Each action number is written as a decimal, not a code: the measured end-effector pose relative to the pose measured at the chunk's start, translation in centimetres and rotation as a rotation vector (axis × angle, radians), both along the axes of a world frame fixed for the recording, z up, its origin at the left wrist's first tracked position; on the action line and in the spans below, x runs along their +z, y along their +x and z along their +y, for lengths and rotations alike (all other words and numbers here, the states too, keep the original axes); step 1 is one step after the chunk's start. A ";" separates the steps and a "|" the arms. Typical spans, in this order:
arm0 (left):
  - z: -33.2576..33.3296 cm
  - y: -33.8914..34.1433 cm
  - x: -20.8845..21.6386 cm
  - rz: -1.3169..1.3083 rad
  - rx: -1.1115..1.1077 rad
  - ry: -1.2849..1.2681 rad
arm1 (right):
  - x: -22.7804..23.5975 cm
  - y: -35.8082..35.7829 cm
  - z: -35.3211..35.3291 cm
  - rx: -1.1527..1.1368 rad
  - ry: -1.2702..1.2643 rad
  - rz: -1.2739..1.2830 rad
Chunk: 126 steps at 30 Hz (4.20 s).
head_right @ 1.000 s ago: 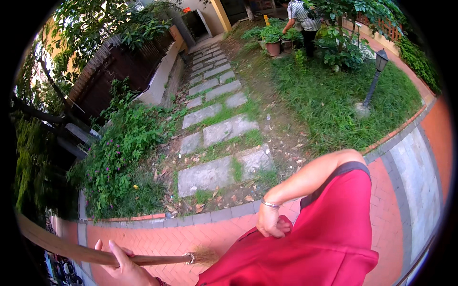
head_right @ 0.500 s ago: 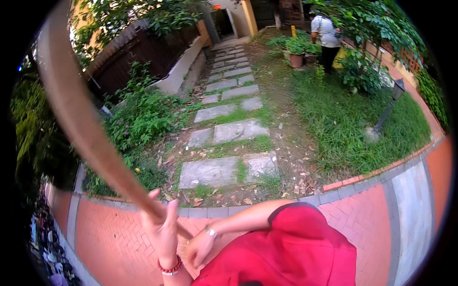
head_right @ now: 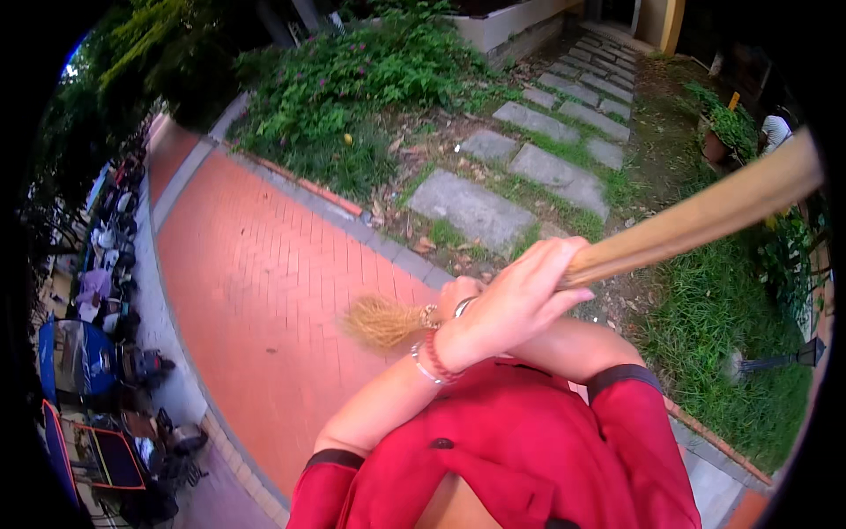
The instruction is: The person carries a broom while walking along paved pathways and up a ramp.
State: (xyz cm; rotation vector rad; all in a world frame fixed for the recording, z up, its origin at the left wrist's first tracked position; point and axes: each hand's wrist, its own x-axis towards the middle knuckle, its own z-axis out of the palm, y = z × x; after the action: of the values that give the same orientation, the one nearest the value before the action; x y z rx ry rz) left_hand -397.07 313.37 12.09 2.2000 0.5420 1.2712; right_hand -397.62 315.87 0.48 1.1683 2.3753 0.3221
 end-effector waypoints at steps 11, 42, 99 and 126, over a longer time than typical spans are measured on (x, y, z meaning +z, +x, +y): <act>-4.6 -7.6 -13.4 0.321 -0.121 -0.773 | -9.5 15.0 1.0 -0.544 -0.973 0.068; -7.1 -13.3 -18.3 0.990 0.147 -0.793 | -3.1 21.6 1.7 -0.870 -1.100 0.576; 1.9 -29.5 -19.5 1.417 0.331 -1.009 | -7.2 -1.2 31.5 -1.216 -1.389 1.385; -7.4 -28.2 -18.8 0.297 1.318 -1.747 | -21.0 -54.9 28.9 0.052 -1.244 -0.056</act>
State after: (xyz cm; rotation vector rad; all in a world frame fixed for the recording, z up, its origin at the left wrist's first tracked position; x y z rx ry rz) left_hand -425.29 305.98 -6.68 0.3176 2.2298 0.2885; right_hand -452.47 344.75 -20.52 0.4545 1.9105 -0.9654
